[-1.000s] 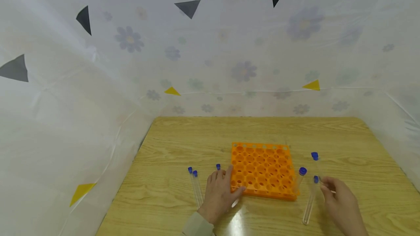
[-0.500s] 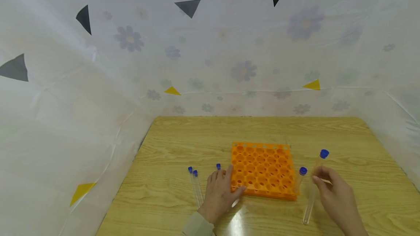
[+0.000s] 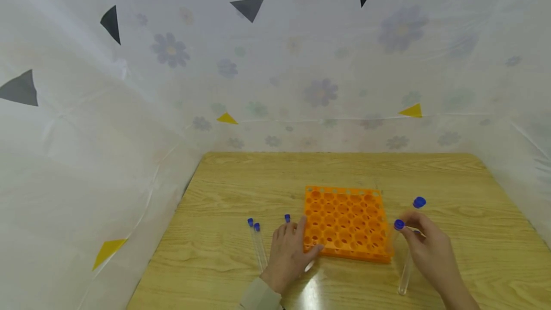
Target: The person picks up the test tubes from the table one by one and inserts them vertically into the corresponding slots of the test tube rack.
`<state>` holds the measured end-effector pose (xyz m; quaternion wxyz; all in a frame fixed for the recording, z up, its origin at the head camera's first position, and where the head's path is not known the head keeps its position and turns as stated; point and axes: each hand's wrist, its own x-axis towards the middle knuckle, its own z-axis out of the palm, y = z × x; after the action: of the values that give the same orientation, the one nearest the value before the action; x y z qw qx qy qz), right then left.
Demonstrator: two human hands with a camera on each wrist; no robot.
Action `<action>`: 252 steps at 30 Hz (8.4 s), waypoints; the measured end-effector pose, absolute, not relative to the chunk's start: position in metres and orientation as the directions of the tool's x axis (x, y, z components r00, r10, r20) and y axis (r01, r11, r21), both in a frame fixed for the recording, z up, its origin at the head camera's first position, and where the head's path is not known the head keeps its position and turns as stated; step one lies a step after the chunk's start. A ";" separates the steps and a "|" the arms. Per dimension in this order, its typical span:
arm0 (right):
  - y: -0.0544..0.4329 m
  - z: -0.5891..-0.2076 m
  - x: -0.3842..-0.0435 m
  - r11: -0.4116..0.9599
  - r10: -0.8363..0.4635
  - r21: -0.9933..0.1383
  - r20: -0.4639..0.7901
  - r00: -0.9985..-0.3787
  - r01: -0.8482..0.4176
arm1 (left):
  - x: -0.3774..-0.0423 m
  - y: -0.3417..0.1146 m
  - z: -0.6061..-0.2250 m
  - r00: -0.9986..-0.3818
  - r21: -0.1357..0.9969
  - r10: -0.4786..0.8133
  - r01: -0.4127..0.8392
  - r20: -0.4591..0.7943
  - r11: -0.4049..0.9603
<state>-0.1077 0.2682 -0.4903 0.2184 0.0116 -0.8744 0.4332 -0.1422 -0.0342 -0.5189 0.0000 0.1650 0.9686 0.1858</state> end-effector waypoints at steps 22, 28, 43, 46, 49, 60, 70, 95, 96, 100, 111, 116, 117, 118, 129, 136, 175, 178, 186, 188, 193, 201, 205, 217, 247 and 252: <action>0.266 -0.503 -0.115 0.622 0.101 -0.762 0.307 -0.946 -0.182 | -0.143 -0.033 -0.520 -0.943 0.338 0.324 0.328 0.072 0.882; 0.265 -0.506 -0.116 0.643 0.107 -0.747 0.308 -0.945 -0.170 | -0.143 -0.034 -0.521 -0.940 0.331 0.329 0.339 0.088 0.881; 0.263 -0.511 -0.116 0.683 0.111 -0.713 0.313 -0.943 -0.157 | -0.143 -0.034 -0.521 -0.939 0.320 0.330 0.343 0.097 0.883; 0.263 -0.511 -0.117 0.684 0.106 -0.713 0.310 -0.945 -0.157 | -0.142 -0.034 -0.520 -0.939 0.322 0.329 0.343 0.098 0.883; 0.263 -0.512 -0.118 0.676 0.102 -0.720 0.302 -0.948 -0.157 | -0.142 -0.034 -0.520 -0.940 0.331 0.328 0.340 0.093 0.880; 0.265 -0.515 -0.116 0.664 0.092 -0.726 0.314 -0.945 -0.177 | -0.141 -0.034 -0.521 -0.942 0.334 0.323 0.336 0.095 0.881; 0.270 -0.514 -0.111 0.683 0.133 -0.720 0.288 -0.948 -0.123 | -0.142 -0.034 -0.523 -0.941 0.340 0.323 0.336 0.096 0.878; 0.295 -0.528 -0.090 0.723 0.257 -0.686 0.153 -0.954 0.084 | -0.141 -0.034 -0.522 -0.947 0.345 0.312 0.320 0.078 0.882; 0.296 -0.528 -0.091 0.719 0.259 -0.686 0.124 -0.958 0.106 | -0.141 -0.034 -0.522 -0.947 0.346 0.313 0.319 0.077 0.882; 0.298 -0.529 -0.094 0.699 0.261 -0.688 -0.012 -0.965 0.197 | -0.141 -0.034 -0.522 -0.947 0.353 0.313 0.317 0.070 0.880; 0.301 -0.536 -0.097 0.707 0.214 -0.661 -0.142 -0.966 0.253 | -0.141 -0.034 -0.522 -0.949 0.354 0.308 0.312 0.072 0.881; 0.302 -0.537 -0.098 0.709 0.209 -0.641 -0.205 -0.956 0.293 | -0.141 -0.034 -0.523 -0.949 0.355 0.308 0.313 0.072 0.881; 0.302 -0.537 -0.099 0.713 0.210 -0.633 -0.217 -0.953 0.301 | -0.141 -0.034 -0.522 -0.949 0.355 0.308 0.313 0.072 0.881; 0.302 -0.537 -0.099 0.716 0.210 -0.626 -0.228 -0.951 0.309 | -0.141 -0.034 -0.522 -0.949 0.354 0.308 0.313 0.071 0.881; 0.299 -0.537 -0.101 0.751 0.194 -0.566 -0.306 -0.932 0.342 | -0.141 -0.033 -0.521 -0.949 0.348 0.307 0.310 0.065 0.885; 0.297 -0.538 -0.100 0.765 0.192 -0.554 -0.292 -0.937 0.329 | -0.142 -0.033 -0.520 -0.950 0.349 0.308 0.309 0.060 0.885; 0.298 -0.527 -0.106 0.739 0.198 -0.630 -0.136 -0.971 0.239 | -0.142 -0.034 -0.521 -0.946 0.342 0.315 0.321 0.073 0.883; 0.297 -0.525 -0.107 0.748 0.196 -0.636 -0.060 -0.979 0.189 | -0.141 -0.034 -0.521 -0.946 0.340 0.314 0.320 0.074 0.884; 0.293 -0.517 -0.112 0.792 0.179 -0.606 0.109 -0.978 0.077 | -0.142 -0.035 -0.522 -0.947 0.337 0.313 0.319 0.072 0.886; 0.291 -0.515 -0.113 0.796 0.178 -0.603 0.156 -0.972 0.049 | -0.142 -0.035 -0.522 -0.947 0.334 0.314 0.320 0.075 0.886; 0.287 -0.510 -0.117 0.803 0.174 -0.596 0.264 -0.949 -0.019 | -0.141 -0.035 -0.521 -0.945 0.334 0.317 0.326 0.083 0.885; 0.282 -0.502 -0.125 0.796 0.176 -0.601 0.340 -0.924 -0.070 | -0.141 -0.035 -0.521 -0.945 0.335 0.317 0.326 0.083 0.884; 0.280 -0.497 -0.127 0.793 0.177 -0.603 0.362 -0.915 -0.085 | -0.141 -0.035 -0.521 -0.945 0.342 0.317 0.323 0.076 0.882; 0.273 -0.487 -0.134 0.761 0.153 -0.612 0.492 -0.857 -0.216 | -0.141 -0.035 -0.521 -0.948 0.353 0.312 0.314 0.065 0.881; 0.265 -0.490 -0.144 0.618 0.147 -0.711 0.525 -0.839 -0.337 | -0.142 -0.034 -0.520 -0.950 0.344 0.308 0.309 0.058 0.887; 0.264 -0.492 -0.145 0.619 0.133 -0.710 0.518 -0.845 -0.337 | -0.142 -0.034 -0.520 -0.949 0.332 0.309 0.312 0.064 0.890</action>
<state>-0.1452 0.2645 -0.4922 0.2719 0.0593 -0.8577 0.4324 -0.1417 -0.0337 -0.5202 -0.0046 0.1596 0.9722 0.1714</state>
